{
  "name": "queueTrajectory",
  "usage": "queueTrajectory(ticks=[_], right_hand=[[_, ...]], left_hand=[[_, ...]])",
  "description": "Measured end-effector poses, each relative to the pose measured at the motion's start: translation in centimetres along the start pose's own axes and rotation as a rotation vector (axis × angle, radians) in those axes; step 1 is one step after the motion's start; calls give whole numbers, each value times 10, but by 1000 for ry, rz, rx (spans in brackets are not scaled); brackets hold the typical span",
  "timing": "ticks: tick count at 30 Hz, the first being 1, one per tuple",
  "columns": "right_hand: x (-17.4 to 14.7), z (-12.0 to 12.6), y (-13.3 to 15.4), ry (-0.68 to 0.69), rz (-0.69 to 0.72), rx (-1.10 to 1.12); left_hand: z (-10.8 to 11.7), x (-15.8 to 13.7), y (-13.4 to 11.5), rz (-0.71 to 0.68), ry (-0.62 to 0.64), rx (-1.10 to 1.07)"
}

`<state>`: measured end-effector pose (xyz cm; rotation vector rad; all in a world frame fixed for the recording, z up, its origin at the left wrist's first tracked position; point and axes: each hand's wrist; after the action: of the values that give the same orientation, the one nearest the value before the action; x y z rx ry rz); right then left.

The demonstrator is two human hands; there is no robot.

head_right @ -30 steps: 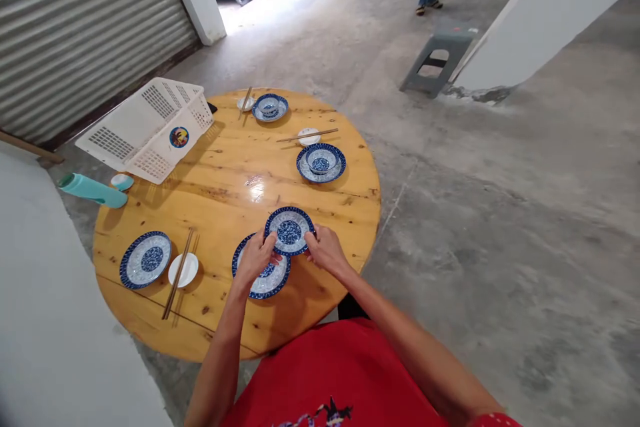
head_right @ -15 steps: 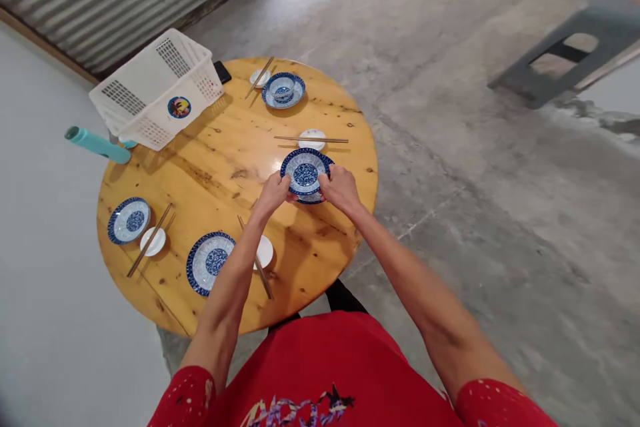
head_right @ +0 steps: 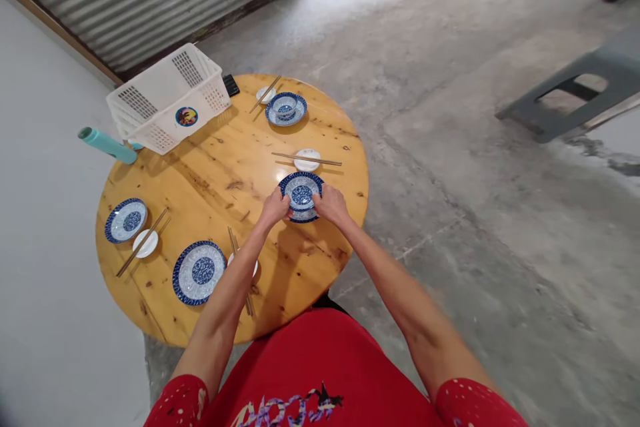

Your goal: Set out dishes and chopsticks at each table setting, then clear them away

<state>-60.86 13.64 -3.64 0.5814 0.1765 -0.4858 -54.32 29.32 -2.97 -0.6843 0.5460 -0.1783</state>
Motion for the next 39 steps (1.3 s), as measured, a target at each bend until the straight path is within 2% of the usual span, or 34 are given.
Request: queueTrajectory(ticks=[7,18,23,26,29,33,39], right_hand=[[8,-4,1,-7,23,-65],[13,-9,-4,67,43,-141],[14,-5,-5,122,45,-14],[12,1,-5,168,23,124],[12,2,-2,212,-4,250],[12,-3,2,259,-80,536],[1,-14,2,211,-134,643]], left_hand=[[1,5,0,-20,-72,214],[0,3,3,23,-68,360],[1,3,2,21,-113,387],[0,7,7,31,-117,270],[-5,16,15,126,-60,-64],[-15,21,20,148,-44,-450],[-18,5,6,258,22,-589]])
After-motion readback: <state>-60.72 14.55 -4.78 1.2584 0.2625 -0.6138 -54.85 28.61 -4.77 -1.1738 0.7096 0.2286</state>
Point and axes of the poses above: each hand's wrist, its own x-axis towards the middle knuckle, its own z-axis out of the back of the hand, y = z × x, and after that the axes turned 1 degree about -y, right-handed
